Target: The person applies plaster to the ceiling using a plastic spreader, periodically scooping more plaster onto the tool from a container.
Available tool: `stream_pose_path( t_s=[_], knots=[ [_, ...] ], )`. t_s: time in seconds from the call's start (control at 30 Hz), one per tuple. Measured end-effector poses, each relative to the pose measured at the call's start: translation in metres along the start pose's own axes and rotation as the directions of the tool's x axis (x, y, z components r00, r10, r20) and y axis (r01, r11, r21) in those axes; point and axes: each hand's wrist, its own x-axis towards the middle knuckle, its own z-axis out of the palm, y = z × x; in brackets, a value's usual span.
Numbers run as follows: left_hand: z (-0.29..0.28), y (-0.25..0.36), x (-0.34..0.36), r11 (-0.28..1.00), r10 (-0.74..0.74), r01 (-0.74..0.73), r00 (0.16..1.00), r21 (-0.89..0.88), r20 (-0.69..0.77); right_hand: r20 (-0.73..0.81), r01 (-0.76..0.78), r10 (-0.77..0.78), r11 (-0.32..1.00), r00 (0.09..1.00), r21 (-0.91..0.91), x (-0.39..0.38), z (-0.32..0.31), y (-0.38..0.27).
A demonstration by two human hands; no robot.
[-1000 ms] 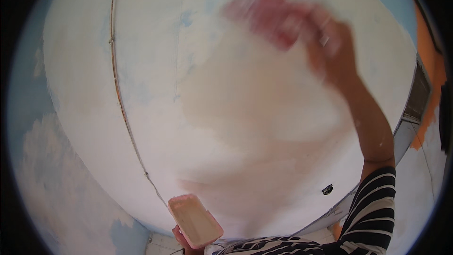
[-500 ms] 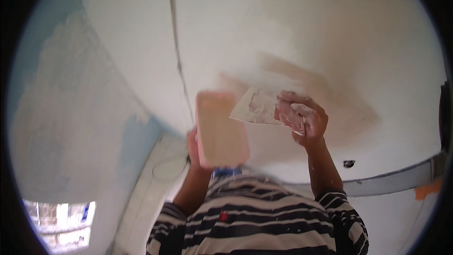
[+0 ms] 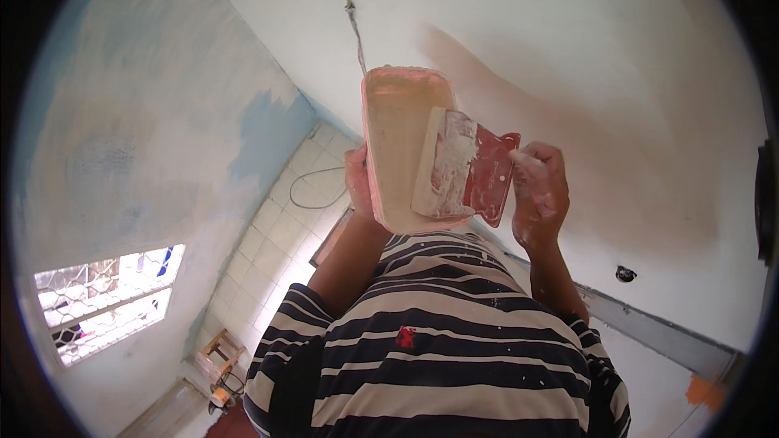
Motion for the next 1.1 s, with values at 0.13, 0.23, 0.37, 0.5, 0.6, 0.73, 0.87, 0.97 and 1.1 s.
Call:
stream_pose_path(
  t_s=[0.13,0.23,0.37,0.5,0.6,0.73,0.87,0.97,1.1],
  knots=[
    [-0.005,-0.017,0.0,1.0,0.028,-0.027,0.994,-0.013,0.102,0.153,-0.549,0.595,0.571,0.789,0.611,0.0,-0.012,-0.018],
    [-0.004,-0.027,0.0,0.998,0.054,-0.046,0.974,-0.044,0.218,0.271,-0.682,0.653,0.528,0.707,0.506,0.007,-0.009,-0.032],
    [-0.03,-0.03,0.002,0.992,0.1,-0.114,0.97,0.05,0.224,0.276,-0.698,0.643,0.63,0.715,0.341,0.014,-0.01,-0.033],
    [-0.061,-0.039,0.002,0.904,0.265,-0.262,0.963,0.337,0.038,0.176,-0.548,0.528,0.717,0.831,0.431,0.043,-0.006,-0.057],
    [-0.013,-0.044,-0.003,0.899,0.364,-0.402,0.906,0.174,0.216,0.269,-0.445,0.392,0.877,0.88,0.179,0.063,-0.003,-0.063],
    [-0.005,-0.031,-0.008,0.879,0.345,-0.421,0.886,0.224,0.31,0.46,-0.47,0.424,0.882,0.78,-0.015,0.082,0.004,-0.079],
    [-0.013,-0.026,-0.006,0.864,0.401,-0.45,0.887,0.226,0.229,0.444,-0.283,0.248,0.959,0.861,0.012,0.085,0.02,-0.075],
    [-0.011,-0.022,0.003,0.85,0.438,-0.492,0.859,0.188,0.266,0.474,-0.195,0.191,0.98,0.859,-0.041,0.092,0.029,-0.073],
    [-0.009,-0.016,0.004,0.9,0.357,-0.41,0.889,0.151,0.287,0.524,-0.192,0.208,0.978,0.826,-0.085,0.097,0.034,-0.069]
  ],
)
